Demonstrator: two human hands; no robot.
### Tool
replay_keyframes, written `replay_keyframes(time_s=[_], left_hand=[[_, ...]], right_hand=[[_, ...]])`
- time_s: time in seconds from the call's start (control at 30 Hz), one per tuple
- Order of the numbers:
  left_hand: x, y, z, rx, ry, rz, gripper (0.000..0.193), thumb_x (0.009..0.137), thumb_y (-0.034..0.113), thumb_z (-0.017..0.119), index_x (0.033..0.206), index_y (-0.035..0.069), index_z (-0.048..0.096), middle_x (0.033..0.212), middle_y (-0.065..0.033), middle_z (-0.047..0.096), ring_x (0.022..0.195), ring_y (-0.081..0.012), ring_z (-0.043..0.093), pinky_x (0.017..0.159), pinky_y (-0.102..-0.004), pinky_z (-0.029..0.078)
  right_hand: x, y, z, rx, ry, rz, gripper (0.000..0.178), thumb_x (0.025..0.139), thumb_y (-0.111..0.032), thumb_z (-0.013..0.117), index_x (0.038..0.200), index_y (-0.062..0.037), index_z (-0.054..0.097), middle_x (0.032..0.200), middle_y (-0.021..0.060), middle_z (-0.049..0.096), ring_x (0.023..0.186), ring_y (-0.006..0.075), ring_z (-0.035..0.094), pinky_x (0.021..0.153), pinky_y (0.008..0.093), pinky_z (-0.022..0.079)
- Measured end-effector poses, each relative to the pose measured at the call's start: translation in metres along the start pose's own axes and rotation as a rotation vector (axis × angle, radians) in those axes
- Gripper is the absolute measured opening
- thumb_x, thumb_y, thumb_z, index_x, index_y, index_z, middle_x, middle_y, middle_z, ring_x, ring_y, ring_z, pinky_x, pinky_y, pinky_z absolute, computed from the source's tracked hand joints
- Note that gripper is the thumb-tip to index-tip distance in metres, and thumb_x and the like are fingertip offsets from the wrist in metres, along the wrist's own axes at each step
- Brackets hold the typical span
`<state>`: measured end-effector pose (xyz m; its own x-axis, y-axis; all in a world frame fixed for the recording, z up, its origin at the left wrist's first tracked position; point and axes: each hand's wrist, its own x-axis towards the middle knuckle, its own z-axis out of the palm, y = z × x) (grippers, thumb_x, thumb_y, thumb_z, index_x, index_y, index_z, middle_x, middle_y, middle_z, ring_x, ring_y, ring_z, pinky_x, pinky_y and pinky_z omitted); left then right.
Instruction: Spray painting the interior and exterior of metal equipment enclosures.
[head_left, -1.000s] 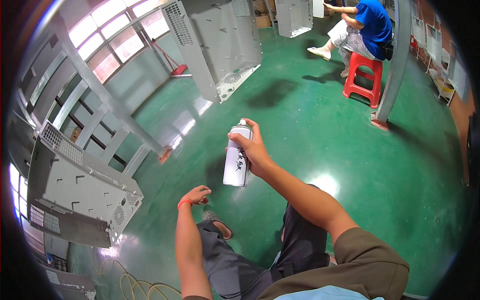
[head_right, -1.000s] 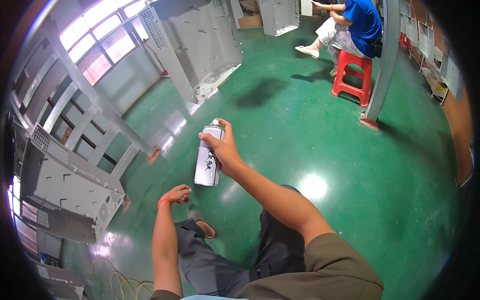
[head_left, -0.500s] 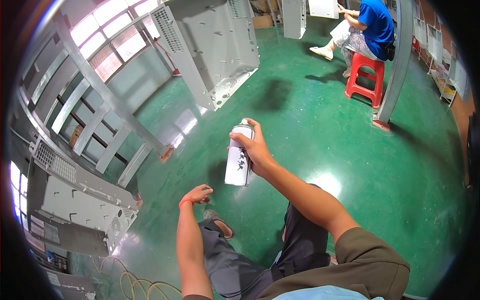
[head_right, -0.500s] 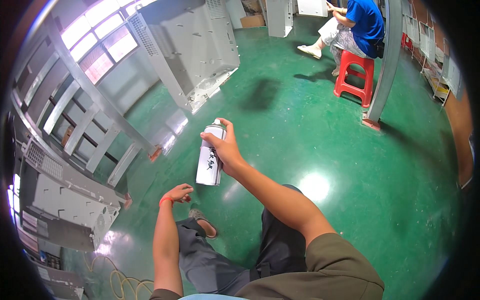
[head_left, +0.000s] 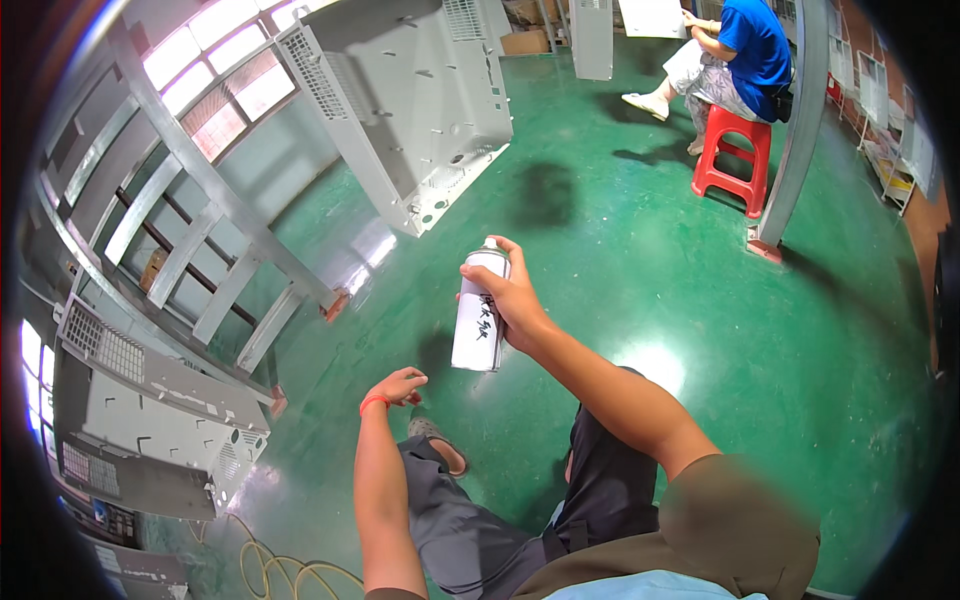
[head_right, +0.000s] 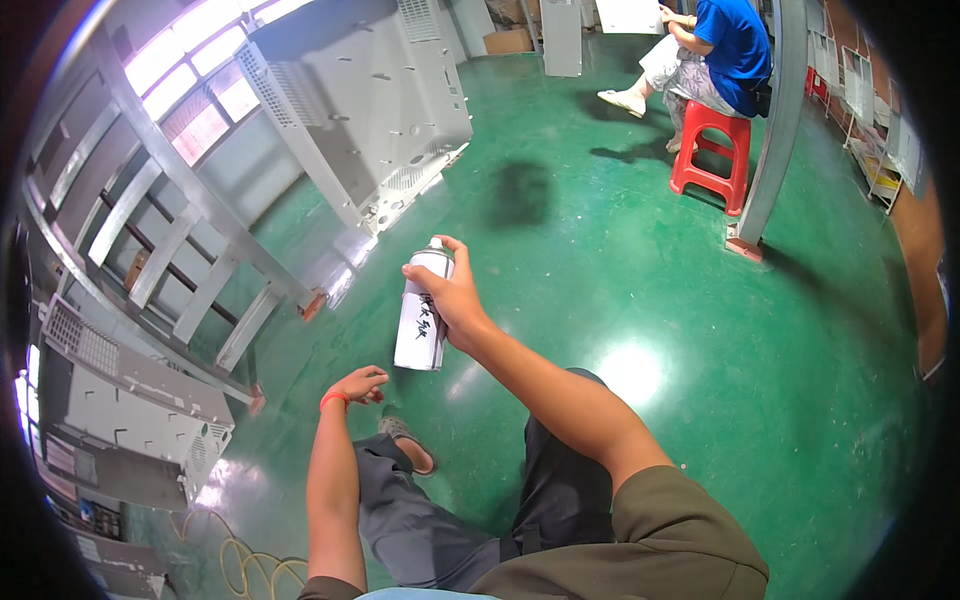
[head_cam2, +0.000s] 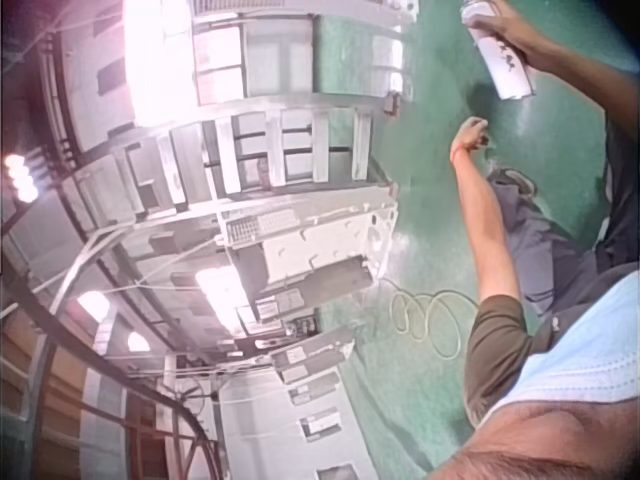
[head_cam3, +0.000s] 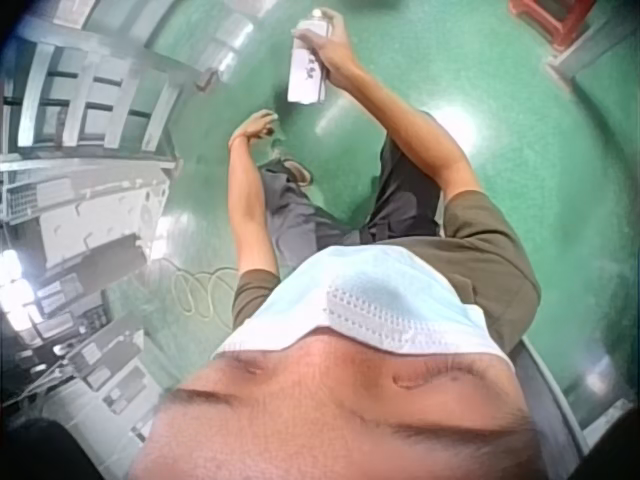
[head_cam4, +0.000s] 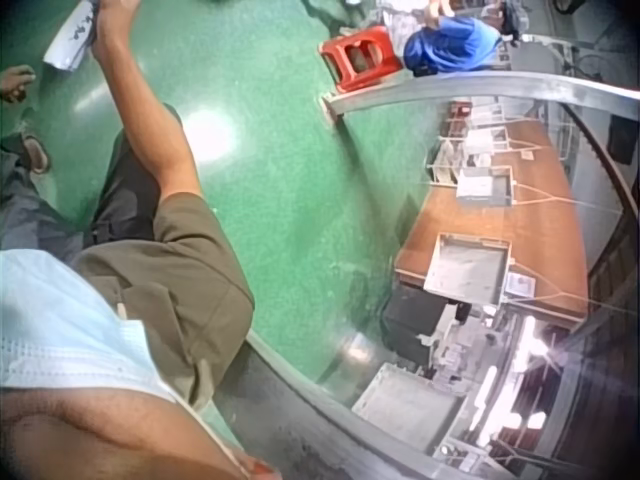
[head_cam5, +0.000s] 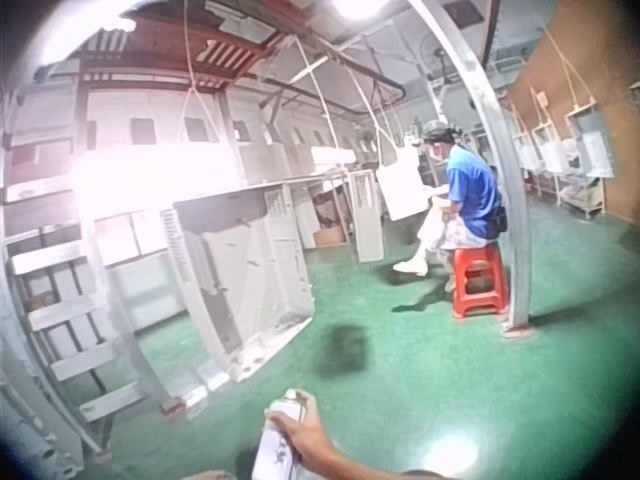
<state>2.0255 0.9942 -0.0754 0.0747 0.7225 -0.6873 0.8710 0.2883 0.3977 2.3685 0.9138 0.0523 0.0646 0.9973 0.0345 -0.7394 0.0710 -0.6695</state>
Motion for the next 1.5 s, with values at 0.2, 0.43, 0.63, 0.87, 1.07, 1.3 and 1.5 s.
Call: replay_keyframes(time_s=[0.2, 0.43, 0.63, 0.87, 1.07, 1.3, 1.5], left_hand=[[0.003, 0.007, 0.002, 0.007, -0.002, 0.013, 0.051, 0.102, 0.051, 0.063, 0.141, 0.018, 0.058, 0.110, -0.0116, 0.077, 0.100, -0.0211, 0.075, 0.089, -0.0387, 0.053], [0.010, 0.011, 0.004, 0.013, 0.002, 0.017, 0.051, 0.102, 0.051, 0.063, 0.141, 0.018, 0.058, 0.109, -0.0113, 0.078, 0.099, -0.0206, 0.075, 0.087, -0.0377, 0.053], [0.013, 0.015, 0.006, 0.007, 0.005, 0.013, 0.051, 0.102, 0.051, 0.063, 0.141, 0.019, 0.058, 0.109, -0.0114, 0.078, 0.099, -0.0204, 0.075, 0.087, -0.0379, 0.054], [0.018, 0.020, 0.006, 0.014, 0.001, 0.012, 0.052, 0.101, 0.051, 0.064, 0.141, 0.018, 0.058, 0.110, -0.0110, 0.078, 0.100, -0.0209, 0.075, 0.090, -0.0394, 0.054], [0.023, 0.026, 0.010, 0.008, 0.007, 0.025, 0.051, 0.102, 0.051, 0.063, 0.141, 0.018, 0.058, 0.112, -0.0110, 0.078, 0.100, -0.0217, 0.075, 0.089, -0.0402, 0.053], [0.056, 0.061, 0.004, 0.016, 0.028, 0.058, 0.051, 0.102, 0.051, 0.061, 0.141, 0.018, 0.058, 0.112, -0.0085, 0.077, 0.100, -0.0188, 0.074, 0.081, -0.0347, 0.052], [0.069, 0.061, 0.002, -0.008, 0.021, 0.040, 0.054, 0.102, 0.051, 0.061, 0.143, 0.016, 0.057, 0.117, -0.0093, 0.076, 0.102, -0.0201, 0.074, 0.086, -0.0370, 0.054]], right_hand=[[0.005, -0.002, -0.007, -0.012, -0.008, 0.014, 0.079, 0.092, -0.015, 0.080, 0.152, -0.0201, 0.030, 0.110, 0.0099, 0.062, 0.080, 0.0228, 0.072, 0.063, 0.0412, 0.064], [0.008, -0.004, -0.012, -0.023, -0.014, 0.017, 0.079, 0.092, -0.015, 0.080, 0.152, -0.0213, 0.030, 0.109, 0.0098, 0.062, 0.080, 0.0229, 0.072, 0.063, 0.0414, 0.064], [0.012, -0.006, -0.017, -0.036, -0.032, 0.023, 0.077, 0.092, -0.015, 0.079, 0.152, -0.0216, 0.030, 0.109, 0.0100, 0.062, 0.081, 0.0232, 0.072, 0.063, 0.0413, 0.064], [0.014, -0.008, -0.020, -0.044, -0.037, 0.028, 0.077, 0.092, -0.015, 0.080, 0.151, -0.0218, 0.031, 0.111, 0.0097, 0.061, 0.083, 0.0232, 0.072, 0.064, 0.0413, 0.064], [0.027, -0.008, -0.028, -0.044, -0.052, 0.008, 0.078, 0.091, -0.013, 0.080, 0.151, -0.0210, 0.031, 0.109, 0.0098, 0.062, 0.082, 0.0229, 0.071, 0.065, 0.0407, 0.064], [0.090, -0.085, 0.013, -0.420, -0.194, -0.792, 0.071, 0.091, -0.010, 0.080, 0.149, -0.0147, 0.039, 0.112, 0.0072, 0.059, 0.093, 0.0164, 0.065, 0.082, 0.0330, 0.058], [0.162, -0.138, 0.071, -0.508, -0.102, -1.136, 0.069, 0.088, -0.008, 0.082, 0.145, -0.0107, 0.043, 0.112, 0.0087, 0.063, 0.094, 0.0179, 0.066, 0.083, 0.0330, 0.057]])
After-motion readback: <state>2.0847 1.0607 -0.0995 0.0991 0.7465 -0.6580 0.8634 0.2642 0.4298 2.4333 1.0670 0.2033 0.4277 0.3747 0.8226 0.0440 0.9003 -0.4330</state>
